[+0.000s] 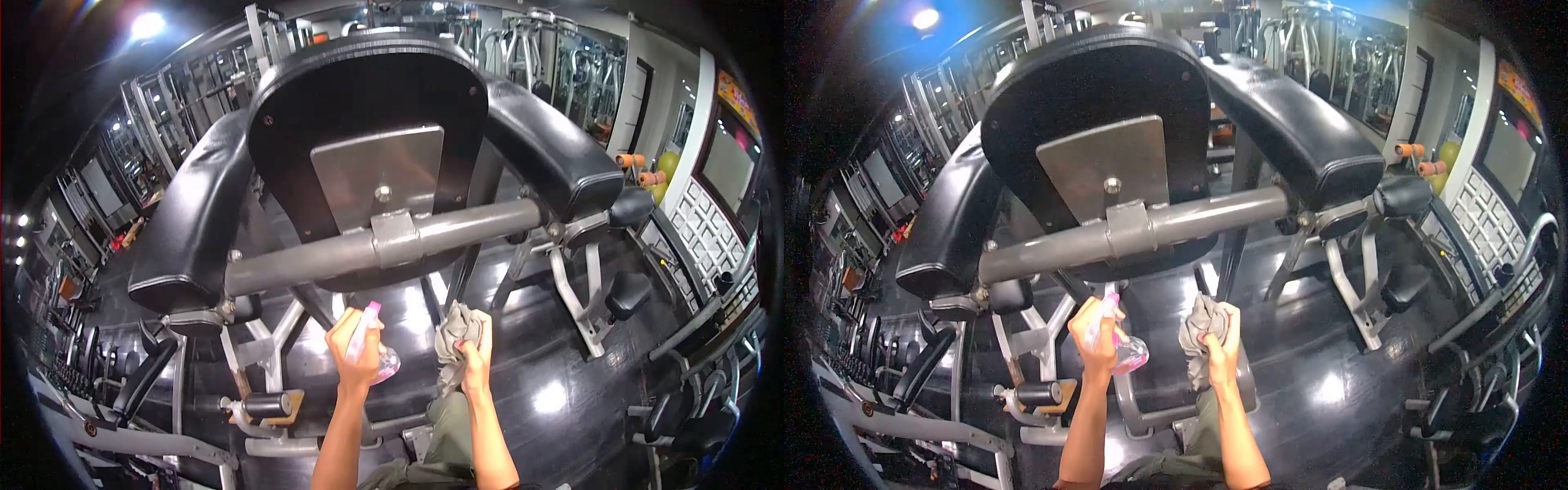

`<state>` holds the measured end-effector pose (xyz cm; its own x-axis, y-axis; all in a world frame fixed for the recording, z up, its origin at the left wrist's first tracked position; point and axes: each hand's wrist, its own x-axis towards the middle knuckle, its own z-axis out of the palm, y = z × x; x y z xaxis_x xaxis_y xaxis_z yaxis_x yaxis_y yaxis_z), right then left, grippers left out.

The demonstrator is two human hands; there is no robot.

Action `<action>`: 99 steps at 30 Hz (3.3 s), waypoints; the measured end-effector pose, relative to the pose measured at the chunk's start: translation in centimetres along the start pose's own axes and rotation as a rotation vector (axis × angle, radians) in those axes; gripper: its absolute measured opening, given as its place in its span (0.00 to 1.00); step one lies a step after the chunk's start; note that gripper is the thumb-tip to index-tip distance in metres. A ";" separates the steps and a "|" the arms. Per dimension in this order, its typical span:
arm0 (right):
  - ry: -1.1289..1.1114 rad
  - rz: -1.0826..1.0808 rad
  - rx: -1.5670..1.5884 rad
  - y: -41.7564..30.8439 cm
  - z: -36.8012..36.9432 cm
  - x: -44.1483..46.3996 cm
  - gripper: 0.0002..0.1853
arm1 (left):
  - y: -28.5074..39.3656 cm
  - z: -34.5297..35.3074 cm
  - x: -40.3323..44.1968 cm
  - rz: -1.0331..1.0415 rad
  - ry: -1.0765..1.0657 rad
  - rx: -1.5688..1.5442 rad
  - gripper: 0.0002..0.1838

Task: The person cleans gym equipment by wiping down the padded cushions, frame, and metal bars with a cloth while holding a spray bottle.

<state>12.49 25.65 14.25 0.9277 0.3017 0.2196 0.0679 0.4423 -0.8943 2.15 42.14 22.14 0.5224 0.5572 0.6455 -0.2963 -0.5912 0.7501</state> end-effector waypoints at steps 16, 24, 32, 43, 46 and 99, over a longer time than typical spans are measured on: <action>0.183 -0.276 -0.135 2.4 8.0 4.7 0.24 | -1.8 -0.3 -1.5 -0.096 0.065 -0.029 0.20; 0.213 -0.453 -0.365 6.0 11.3 6.9 0.19 | -1.0 -1.1 -1.6 -0.166 0.032 -0.034 0.23; 0.265 -0.363 -0.359 5.8 10.5 7.5 0.21 | -0.5 -1.7 -1.6 -0.194 0.008 -0.064 0.24; 0.322 -0.516 -0.384 2.9 11.8 8.4 0.18 | -0.9 -1.4 -1.0 -0.192 0.008 -0.058 0.25; 0.549 -0.304 -0.002 1.2 10.1 10.5 0.17 | -0.1 -0.9 -1.1 -0.243 0.023 -0.113 0.25; 0.120 -0.277 -0.411 13.6 9.6 6.8 0.21 | -2.7 -0.2 -2.1 -0.234 -0.023 -0.080 0.25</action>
<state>16.18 41.79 7.32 0.8887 0.1102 0.4450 0.4333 0.1155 -0.8938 1.75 42.69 18.78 0.6022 0.6594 0.4500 -0.2269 -0.3991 0.8884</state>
